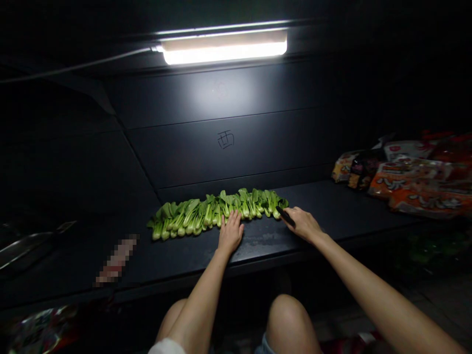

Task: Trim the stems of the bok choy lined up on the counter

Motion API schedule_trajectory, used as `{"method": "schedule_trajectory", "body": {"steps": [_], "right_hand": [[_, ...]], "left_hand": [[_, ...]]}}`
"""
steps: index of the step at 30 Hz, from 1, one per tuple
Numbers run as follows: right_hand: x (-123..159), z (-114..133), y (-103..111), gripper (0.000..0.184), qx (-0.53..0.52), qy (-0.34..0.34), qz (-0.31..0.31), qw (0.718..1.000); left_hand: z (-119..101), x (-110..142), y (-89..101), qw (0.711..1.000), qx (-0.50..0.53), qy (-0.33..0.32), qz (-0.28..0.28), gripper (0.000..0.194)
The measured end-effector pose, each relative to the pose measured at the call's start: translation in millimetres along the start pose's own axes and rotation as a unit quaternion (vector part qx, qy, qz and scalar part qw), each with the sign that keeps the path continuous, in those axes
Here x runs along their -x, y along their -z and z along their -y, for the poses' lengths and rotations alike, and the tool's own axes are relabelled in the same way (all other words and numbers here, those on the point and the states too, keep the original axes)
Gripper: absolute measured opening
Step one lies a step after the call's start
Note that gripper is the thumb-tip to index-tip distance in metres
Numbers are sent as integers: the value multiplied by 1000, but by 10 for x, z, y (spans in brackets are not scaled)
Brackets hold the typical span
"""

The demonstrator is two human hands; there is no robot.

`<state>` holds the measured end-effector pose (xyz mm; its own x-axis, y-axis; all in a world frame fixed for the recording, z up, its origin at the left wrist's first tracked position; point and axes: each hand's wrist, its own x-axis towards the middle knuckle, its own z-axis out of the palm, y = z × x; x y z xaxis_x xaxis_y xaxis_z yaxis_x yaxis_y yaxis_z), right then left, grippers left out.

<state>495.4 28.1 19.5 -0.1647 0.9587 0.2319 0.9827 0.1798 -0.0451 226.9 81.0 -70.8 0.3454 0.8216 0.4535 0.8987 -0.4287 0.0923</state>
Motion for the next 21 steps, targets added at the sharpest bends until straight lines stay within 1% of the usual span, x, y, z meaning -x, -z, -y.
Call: {"method": "schedule_trajectory", "body": {"steps": [4, 7, 10, 15, 21], "right_hand": [[-16, -24, -1, 30, 2, -6, 17, 1000], [-31, -19, -12, 33, 4, -4, 23, 1000], [-43, -13, -17, 36, 5, -8, 16, 1000], [-41, -41, -11, 33, 11, -28, -1, 1000], [-6, -105, -1, 35, 24, -44, 4, 999]], "left_hand": [[-3, 2, 1, 1000, 2, 1, -2, 48], [-1, 4, -1, 1000, 2, 3, -1, 48], [4, 3, -4, 1000, 3, 3, -1, 48], [6, 2, -7, 1000, 10, 1, -6, 48], [4, 0, -8, 1000, 4, 4, -5, 48]]}}
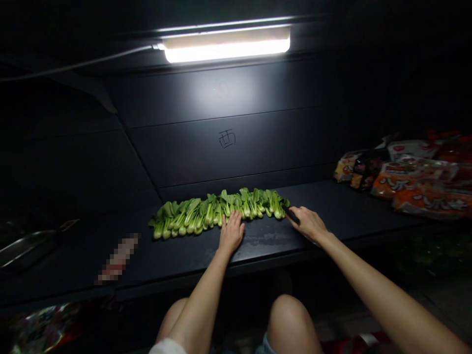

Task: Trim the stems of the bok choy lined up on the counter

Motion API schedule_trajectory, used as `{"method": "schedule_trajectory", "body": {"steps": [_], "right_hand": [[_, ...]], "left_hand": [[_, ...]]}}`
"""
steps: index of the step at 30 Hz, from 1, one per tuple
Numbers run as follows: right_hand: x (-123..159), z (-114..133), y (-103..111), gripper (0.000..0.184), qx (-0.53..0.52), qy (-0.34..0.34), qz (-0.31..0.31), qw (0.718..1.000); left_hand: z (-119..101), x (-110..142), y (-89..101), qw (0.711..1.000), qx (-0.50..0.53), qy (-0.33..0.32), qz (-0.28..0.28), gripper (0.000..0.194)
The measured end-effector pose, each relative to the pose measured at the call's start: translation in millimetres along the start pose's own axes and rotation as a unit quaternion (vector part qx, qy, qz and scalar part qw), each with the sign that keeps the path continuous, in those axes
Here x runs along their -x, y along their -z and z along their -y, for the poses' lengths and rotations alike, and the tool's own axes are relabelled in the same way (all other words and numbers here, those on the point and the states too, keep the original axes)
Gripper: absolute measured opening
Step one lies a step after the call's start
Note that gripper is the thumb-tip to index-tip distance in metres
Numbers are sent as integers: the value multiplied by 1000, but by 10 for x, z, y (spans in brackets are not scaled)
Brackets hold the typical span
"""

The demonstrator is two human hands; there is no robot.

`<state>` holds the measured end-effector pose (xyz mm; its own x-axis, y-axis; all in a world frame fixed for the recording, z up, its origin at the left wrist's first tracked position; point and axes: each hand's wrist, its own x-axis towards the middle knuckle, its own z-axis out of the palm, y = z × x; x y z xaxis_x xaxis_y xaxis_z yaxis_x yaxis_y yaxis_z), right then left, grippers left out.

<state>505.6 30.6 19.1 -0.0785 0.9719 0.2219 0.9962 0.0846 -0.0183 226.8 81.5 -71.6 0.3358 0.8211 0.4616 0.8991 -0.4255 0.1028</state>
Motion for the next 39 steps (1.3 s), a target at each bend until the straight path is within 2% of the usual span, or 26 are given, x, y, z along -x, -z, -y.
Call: {"method": "schedule_trajectory", "body": {"steps": [6, 15, 24, 32, 39], "right_hand": [[0, -75, -2, 41, 0, -11, 16, 1000], [20, -63, 11, 37, 1, -26, 20, 999], [29, 119, -20, 29, -2, 42, 21, 999], [-48, 356, -75, 28, -14, 84, 17, 996], [-64, 378, -98, 29, -11, 96, 21, 995]], "left_hand": [[1, 4, -6, 1000, -2, -2, -3, 47], [5, 3, -7, 1000, 2, 1, -2, 47], [-3, 1, 4, 1000, 14, 5, 4, 47], [-5, 7, 4, 999, 11, 20, -27, 49], [10, 10, -17, 999, 19, 32, -37, 48]]}}
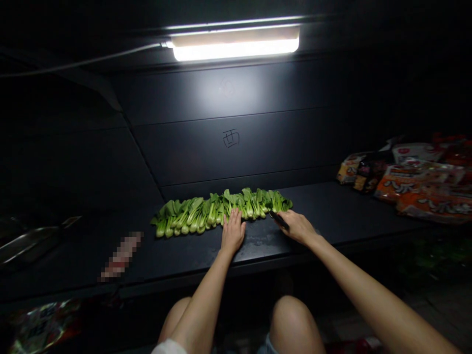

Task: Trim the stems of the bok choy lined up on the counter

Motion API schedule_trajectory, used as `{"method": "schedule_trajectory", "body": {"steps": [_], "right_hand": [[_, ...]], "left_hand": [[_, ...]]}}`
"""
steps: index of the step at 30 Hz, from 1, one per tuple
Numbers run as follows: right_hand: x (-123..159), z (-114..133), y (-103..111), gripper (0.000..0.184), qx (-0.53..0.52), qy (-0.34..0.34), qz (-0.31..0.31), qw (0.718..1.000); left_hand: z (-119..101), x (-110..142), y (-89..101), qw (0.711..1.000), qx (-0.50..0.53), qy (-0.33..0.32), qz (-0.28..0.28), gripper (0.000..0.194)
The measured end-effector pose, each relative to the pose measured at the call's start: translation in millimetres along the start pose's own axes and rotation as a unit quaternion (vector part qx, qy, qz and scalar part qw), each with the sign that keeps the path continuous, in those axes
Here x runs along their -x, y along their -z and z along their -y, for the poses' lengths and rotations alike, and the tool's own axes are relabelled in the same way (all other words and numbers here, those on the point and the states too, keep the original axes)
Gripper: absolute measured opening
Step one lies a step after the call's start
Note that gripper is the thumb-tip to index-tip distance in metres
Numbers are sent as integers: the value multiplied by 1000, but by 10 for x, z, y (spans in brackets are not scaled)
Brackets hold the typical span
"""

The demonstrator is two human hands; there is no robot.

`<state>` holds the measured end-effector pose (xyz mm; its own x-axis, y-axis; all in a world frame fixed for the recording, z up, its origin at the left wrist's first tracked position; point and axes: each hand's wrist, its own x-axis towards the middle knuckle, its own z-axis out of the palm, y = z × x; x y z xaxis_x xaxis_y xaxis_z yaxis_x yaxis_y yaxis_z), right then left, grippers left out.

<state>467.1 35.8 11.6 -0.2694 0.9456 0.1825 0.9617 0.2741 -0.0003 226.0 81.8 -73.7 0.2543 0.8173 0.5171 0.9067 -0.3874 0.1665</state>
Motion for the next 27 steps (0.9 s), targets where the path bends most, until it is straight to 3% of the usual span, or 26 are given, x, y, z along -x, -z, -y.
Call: {"method": "schedule_trajectory", "body": {"steps": [10, 21, 27], "right_hand": [[7, 153, 53, 28, -26, 30, -20, 999], [-138, 463, 24, 29, -50, 54, -32, 997], [-240, 710, -12, 28, -73, 56, -53, 994]], "left_hand": [[99, -30, 35, 998, 57, 21, -23, 47], [642, 202, 252, 995, 6, 59, -85, 46], [716, 276, 251, 994, -6, 71, -83, 46]]}}
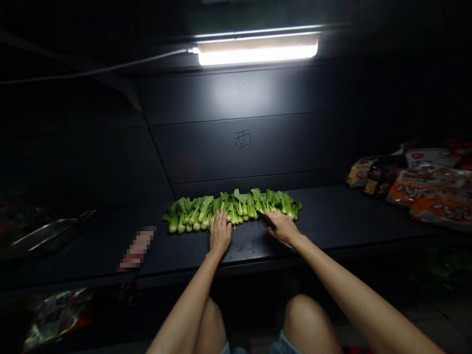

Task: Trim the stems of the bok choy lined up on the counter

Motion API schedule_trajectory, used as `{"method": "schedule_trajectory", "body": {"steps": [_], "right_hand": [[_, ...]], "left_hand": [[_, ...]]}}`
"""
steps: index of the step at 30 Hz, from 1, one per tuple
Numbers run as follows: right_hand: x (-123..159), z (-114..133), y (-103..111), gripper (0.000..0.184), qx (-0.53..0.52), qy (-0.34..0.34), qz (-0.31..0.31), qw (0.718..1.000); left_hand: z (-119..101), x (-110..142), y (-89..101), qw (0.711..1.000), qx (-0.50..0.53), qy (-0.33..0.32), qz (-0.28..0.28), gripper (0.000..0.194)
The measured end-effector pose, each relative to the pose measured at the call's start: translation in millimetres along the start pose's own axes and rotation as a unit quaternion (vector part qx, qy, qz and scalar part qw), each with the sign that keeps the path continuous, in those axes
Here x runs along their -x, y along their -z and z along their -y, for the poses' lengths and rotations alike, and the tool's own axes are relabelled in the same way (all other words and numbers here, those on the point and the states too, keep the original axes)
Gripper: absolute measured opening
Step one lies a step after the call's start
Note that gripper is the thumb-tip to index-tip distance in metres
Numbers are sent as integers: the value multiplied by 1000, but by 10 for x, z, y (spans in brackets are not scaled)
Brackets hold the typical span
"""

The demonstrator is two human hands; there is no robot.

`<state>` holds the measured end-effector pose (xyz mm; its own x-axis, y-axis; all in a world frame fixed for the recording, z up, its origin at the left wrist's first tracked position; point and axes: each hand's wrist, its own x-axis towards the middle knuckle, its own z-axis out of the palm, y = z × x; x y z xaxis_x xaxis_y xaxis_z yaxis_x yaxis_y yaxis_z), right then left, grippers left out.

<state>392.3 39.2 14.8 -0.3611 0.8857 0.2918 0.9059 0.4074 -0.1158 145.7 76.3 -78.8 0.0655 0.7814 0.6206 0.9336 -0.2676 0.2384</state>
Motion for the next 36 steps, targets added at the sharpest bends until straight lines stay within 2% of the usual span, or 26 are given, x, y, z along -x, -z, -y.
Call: {"method": "schedule_trajectory", "body": {"steps": [8, 16, 24, 36], "right_hand": [[-86, 145, -48, 28, -1, -8, 9, 1000], [-128, 248, -78, 30, 2, 33, 26, 999], [-131, 240, -123, 30, 5, 43, 27, 999], [-210, 450, -98, 27, -17, 37, 22, 999]], "left_hand": [[-43, 6, 15, 999, -11, 46, 13, 48], [-5, 29, 1, 997, 0, 77, -19, 51], [-1, 28, 25, 998, -4, 69, -3, 49], [-3, 28, 34, 998, -15, 66, -5, 47]]}}
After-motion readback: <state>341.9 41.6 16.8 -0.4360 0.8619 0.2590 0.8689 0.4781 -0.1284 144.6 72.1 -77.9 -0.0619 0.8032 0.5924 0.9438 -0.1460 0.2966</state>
